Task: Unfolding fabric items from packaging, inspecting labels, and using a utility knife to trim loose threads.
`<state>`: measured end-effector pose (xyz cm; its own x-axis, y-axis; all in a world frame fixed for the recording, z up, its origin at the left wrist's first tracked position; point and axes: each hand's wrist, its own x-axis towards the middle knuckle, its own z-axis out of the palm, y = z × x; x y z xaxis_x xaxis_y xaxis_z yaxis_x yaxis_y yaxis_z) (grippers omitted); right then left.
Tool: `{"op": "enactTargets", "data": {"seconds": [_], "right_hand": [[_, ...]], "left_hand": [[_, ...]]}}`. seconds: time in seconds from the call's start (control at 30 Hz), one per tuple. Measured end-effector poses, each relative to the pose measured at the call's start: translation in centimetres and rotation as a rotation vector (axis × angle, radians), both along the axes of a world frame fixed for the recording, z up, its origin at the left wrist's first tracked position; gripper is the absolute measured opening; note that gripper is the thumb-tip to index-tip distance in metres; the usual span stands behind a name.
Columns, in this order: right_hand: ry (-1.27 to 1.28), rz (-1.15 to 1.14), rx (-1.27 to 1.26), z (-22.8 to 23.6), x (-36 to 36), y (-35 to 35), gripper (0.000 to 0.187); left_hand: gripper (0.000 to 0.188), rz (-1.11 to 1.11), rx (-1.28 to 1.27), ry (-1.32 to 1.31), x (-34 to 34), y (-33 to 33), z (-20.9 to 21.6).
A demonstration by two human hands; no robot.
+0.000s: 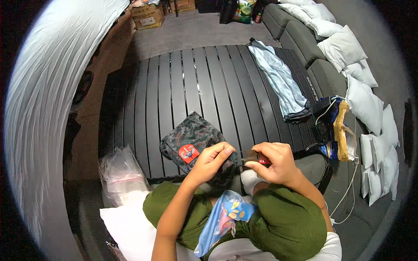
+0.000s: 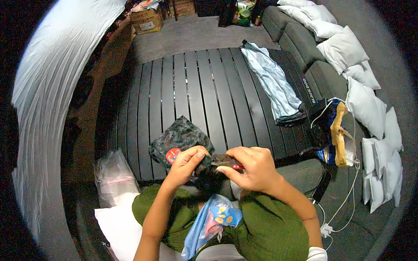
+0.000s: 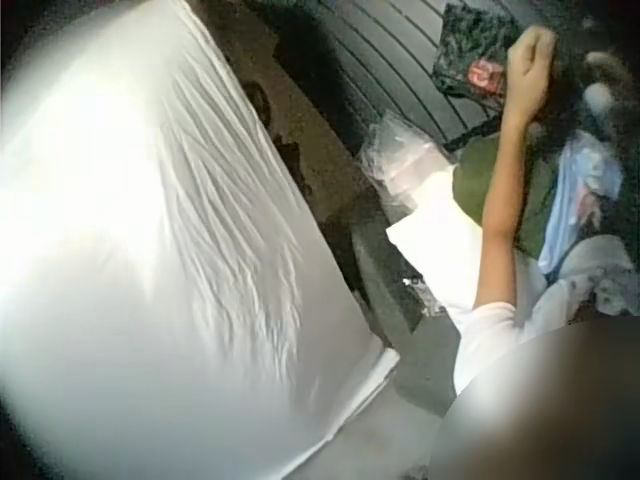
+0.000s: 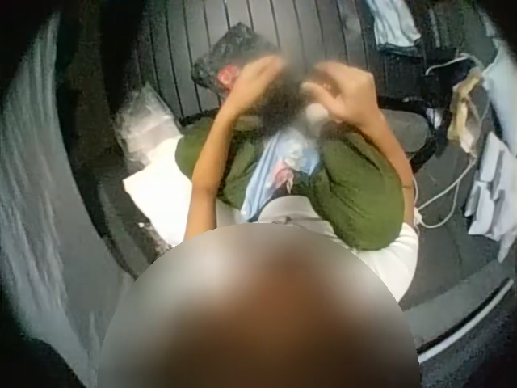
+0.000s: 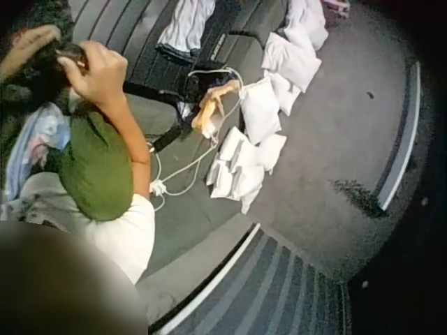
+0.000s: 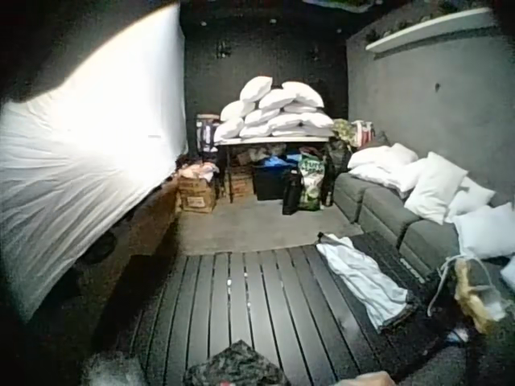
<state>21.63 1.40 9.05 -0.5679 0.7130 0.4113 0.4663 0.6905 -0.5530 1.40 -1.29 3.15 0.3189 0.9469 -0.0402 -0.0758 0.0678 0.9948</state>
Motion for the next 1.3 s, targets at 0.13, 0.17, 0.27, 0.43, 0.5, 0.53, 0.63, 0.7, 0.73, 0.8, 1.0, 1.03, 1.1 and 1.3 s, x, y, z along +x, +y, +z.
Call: {"op": "enactTargets", "data": {"seconds": [0.13,0.17,0.27,0.43,0.5,0.53,0.63,0.7,0.73,0.8,1.0,1.03,1.1,1.3], "right_hand": [[-0.101,-0.002,0.005,0.1,-0.1,-0.2,0.031],[-0.119,-0.002,0.006,0.2,-0.2,-0.3,0.032],[-0.123,0.008,0.009,0.0,-0.4,-0.2,0.032],[0.142,-0.025,-0.276,0.2,-0.5,-0.6,0.032],[0.333,-0.050,-0.498,0.3,-0.9,-0.7,0.034],[0.268,-0.045,-0.533,0.4,-1.1,-0.6,0.031],[0.209,-0.048,-0.541,-0.8,-1.3,-0.6,0.020],[0.169,-0.003,-0.502,-1.4,-1.1,-0.5,0.014],[0.196,-0.022,-0.487,-1.3,-1.3,-0.5,0.009],[0.201,-0.025,-0.495,-1.2,-1.1,-0.4,0.009],[0.244,-0.061,-0.619,-0.8,-1.0,-0.4,0.007],[0.252,-0.072,-0.650,-0.9,-0.9,-0.3,0.006],[0.258,-0.055,-0.670,-0.8,-1.4,-0.3,0.009],[0.202,0.010,-0.607,-1.3,-1.3,-0.4,0.008]], "left_hand": [[0.030,0.006,0.011,-0.007,-0.1,-0.1,0.2],[0.030,0.007,0.011,-0.008,0.0,-0.1,0.1],[0.030,0.029,0.078,-0.027,0.1,0.0,-0.2],[0.028,0.038,0.076,-0.024,0.2,0.0,0.0],[0.026,0.035,0.072,-0.021,0.1,0.0,0.1],[0.024,0.030,0.070,-0.019,0.0,0.0,0.2],[0.020,0.042,0.046,-0.077,0.5,0.0,0.4],[0.019,0.050,0.063,-0.054,0.5,0.1,0.0],[0.018,0.055,0.081,-0.033,0.5,0.1,-0.1],[0.019,0.048,0.066,-0.034,0.5,0.1,0.1],[0.019,0.044,0.056,-0.007,0.5,0.1,0.3],[0.019,0.049,0.074,0.024,0.5,0.1,0.2],[0.019,0.050,0.072,0.018,0.4,0.0,0.1],[0.018,0.024,0.068,0.014,0.6,0.1,0.1]]}}
